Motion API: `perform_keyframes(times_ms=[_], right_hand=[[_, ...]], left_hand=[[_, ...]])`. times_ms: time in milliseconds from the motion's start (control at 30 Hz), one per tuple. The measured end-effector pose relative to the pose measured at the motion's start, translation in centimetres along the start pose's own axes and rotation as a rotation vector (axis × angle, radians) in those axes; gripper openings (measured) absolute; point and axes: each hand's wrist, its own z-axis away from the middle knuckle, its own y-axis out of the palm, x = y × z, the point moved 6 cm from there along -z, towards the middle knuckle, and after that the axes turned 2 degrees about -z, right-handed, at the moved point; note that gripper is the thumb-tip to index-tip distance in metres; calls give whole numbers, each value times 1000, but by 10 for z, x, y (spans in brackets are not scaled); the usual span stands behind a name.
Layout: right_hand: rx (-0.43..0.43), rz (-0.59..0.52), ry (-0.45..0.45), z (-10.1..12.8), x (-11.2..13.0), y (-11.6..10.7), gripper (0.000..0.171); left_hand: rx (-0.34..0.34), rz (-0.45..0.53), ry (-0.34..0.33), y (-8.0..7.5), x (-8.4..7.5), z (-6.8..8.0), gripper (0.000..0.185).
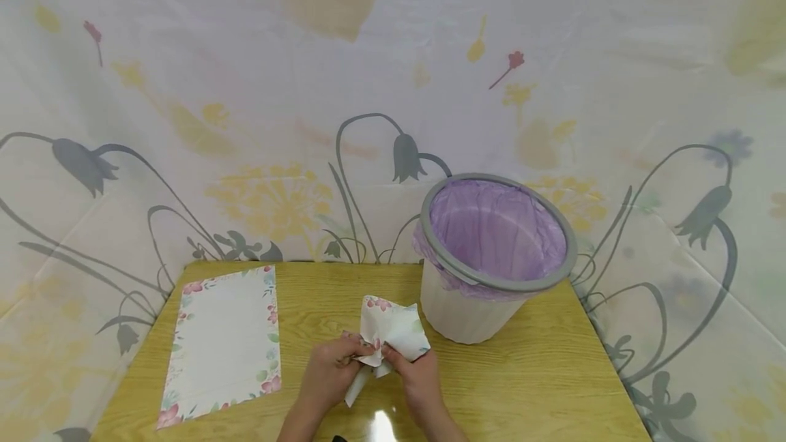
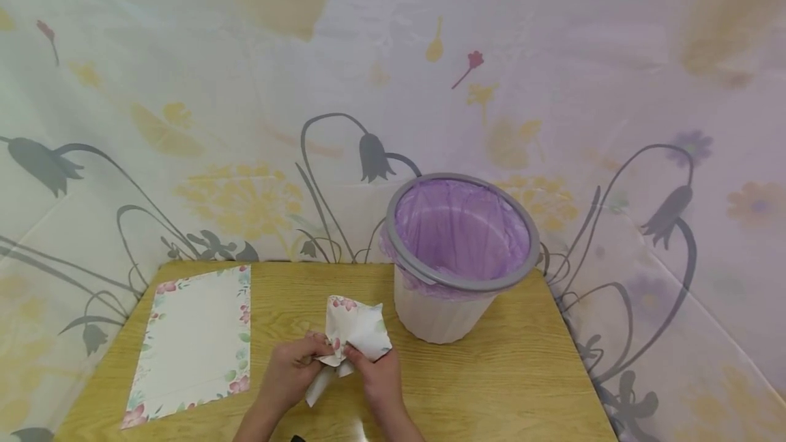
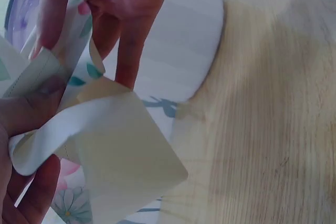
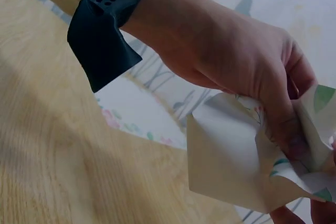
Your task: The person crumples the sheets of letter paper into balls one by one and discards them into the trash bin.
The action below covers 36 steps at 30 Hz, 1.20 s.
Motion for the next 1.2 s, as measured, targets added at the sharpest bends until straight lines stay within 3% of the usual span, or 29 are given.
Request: perform_keyframes(times_ms=[300,467,600,667,767,900,967,1067,1200], right_hand=[[-76,-58,27,1,-2,0,45],[-87,-61,-28,-1,3,0,42],[-54,-84,-39,-2,5,1,43],[-42,-77,-34,-3,4,-1,43],[-3,-57,-10,-3,2,-3,43],[91,-21,13,-4,0,-5,41],[137,-16,15,-4,0,-4,41],[168,-18,13,-5,1,-4,42],[138,-12,34,-3,-1,-5,44]], left_hand=[[-30,-123,32,0,-1,-2,34],[-127,-218,31,-6,-1,-5,29],[-180,-311,-15,-11,-1,-7,51],[-164,-327,-27,-12,-1,-9,65],[-84,-314,-52,-11,1,-12,81],[33,-263,-72,-10,3,-15,91],[61,-237,-65,-9,3,-15,92],[54,-218,-45,-9,2,-15,90],[-1,-206,-4,-9,-1,-14,86]])
